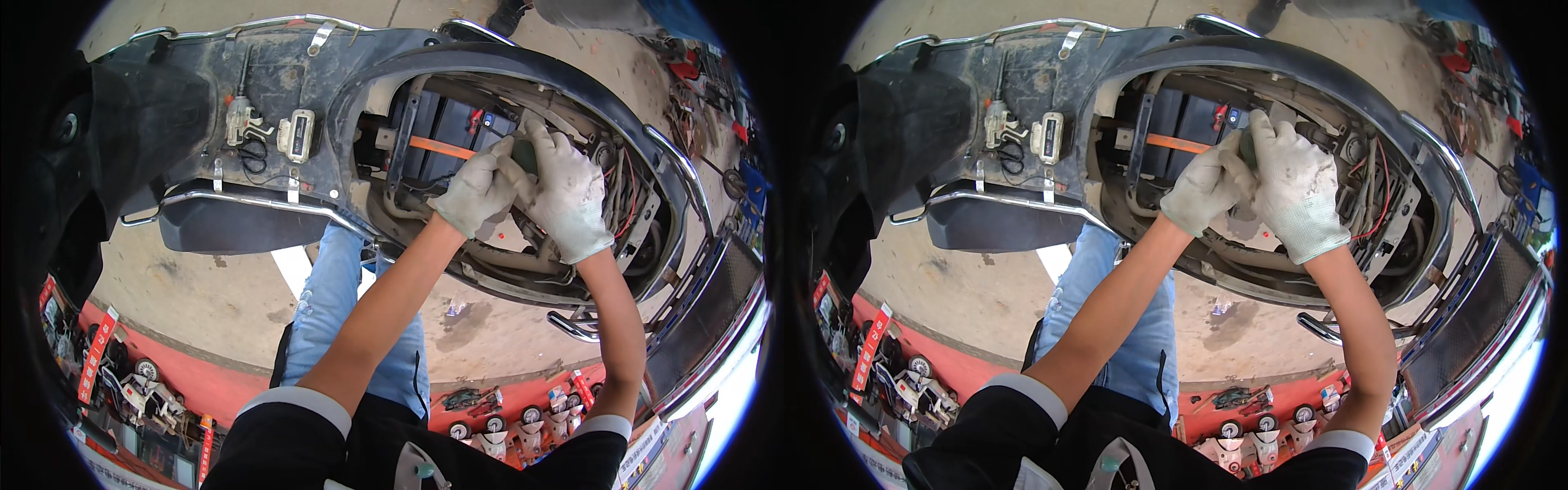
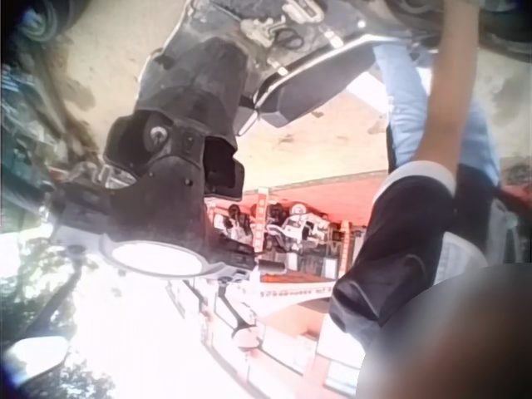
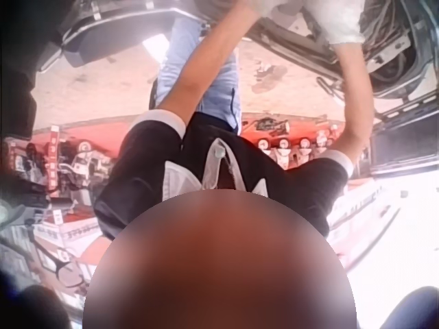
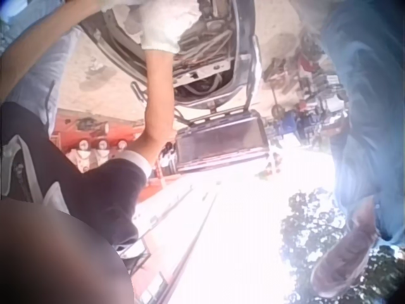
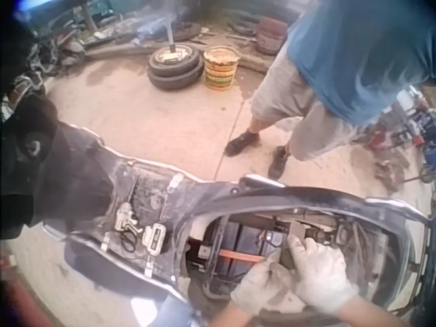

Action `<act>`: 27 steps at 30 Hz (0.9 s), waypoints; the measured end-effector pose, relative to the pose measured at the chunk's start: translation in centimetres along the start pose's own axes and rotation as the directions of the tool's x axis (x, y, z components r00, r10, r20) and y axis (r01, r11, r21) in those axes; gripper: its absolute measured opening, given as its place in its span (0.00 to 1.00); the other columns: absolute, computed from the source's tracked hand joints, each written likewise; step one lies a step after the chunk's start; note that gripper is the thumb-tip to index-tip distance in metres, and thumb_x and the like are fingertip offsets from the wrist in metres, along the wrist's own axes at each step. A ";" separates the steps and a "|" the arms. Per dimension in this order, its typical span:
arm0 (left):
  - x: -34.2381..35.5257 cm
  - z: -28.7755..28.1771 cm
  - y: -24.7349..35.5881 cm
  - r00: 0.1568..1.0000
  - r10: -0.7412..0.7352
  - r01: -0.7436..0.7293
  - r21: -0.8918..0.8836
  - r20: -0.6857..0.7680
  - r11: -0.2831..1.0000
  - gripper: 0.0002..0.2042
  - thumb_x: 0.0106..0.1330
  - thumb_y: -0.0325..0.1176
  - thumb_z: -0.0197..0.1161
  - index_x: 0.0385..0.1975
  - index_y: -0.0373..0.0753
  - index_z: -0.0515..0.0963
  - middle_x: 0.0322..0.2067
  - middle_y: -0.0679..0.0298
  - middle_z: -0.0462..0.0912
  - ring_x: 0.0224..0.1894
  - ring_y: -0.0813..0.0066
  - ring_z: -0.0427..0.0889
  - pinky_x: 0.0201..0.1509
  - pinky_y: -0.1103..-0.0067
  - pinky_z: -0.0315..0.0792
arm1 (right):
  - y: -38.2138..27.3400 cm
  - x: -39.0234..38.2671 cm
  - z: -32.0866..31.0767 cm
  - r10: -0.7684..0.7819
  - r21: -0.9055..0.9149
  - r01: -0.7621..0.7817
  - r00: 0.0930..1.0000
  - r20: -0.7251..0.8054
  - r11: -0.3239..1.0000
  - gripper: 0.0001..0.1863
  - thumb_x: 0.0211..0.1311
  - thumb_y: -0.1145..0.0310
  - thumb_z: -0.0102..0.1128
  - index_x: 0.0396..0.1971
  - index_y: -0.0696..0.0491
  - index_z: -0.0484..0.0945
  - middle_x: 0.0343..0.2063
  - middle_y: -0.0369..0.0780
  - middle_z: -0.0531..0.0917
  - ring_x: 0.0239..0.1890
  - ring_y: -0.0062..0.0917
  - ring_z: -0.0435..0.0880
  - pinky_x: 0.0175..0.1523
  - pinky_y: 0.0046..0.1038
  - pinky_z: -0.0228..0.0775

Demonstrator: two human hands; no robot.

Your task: The person uses a screwdriver to loosen and tighten bolts on the terminals of a motorcycle battery located under the seat. The person repeatedly adjusts the battery connections and the securing strap while working in a workshop environment.

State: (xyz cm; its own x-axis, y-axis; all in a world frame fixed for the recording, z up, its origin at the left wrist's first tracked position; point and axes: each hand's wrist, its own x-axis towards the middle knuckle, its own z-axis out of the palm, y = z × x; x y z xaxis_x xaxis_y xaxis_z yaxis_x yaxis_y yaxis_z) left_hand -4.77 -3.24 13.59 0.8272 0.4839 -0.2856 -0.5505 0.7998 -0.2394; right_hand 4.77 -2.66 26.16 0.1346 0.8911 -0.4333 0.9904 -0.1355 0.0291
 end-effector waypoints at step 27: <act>10.7 -8.1 8.6 0.950 0.312 0.247 0.542 0.030 -0.803 0.15 0.59 0.45 0.59 0.41 0.44 0.81 0.36 0.54 0.83 0.44 0.57 0.80 0.51 0.65 0.72 | 0.7 0.4 0.2 -0.428 -0.020 0.428 0.899 -0.091 0.903 0.22 0.57 0.61 0.59 0.49 0.55 0.69 0.35 0.47 0.78 0.33 0.39 0.84 0.34 0.35 0.77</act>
State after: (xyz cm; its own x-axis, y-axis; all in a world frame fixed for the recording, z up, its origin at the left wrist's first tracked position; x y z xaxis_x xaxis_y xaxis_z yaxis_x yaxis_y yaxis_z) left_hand -1.60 5.98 0.97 0.6170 0.7200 -0.3178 0.7073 -0.3303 0.6251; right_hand 5.56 -2.49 25.79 -0.3001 0.8986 -0.3199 0.9530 0.2679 -0.1415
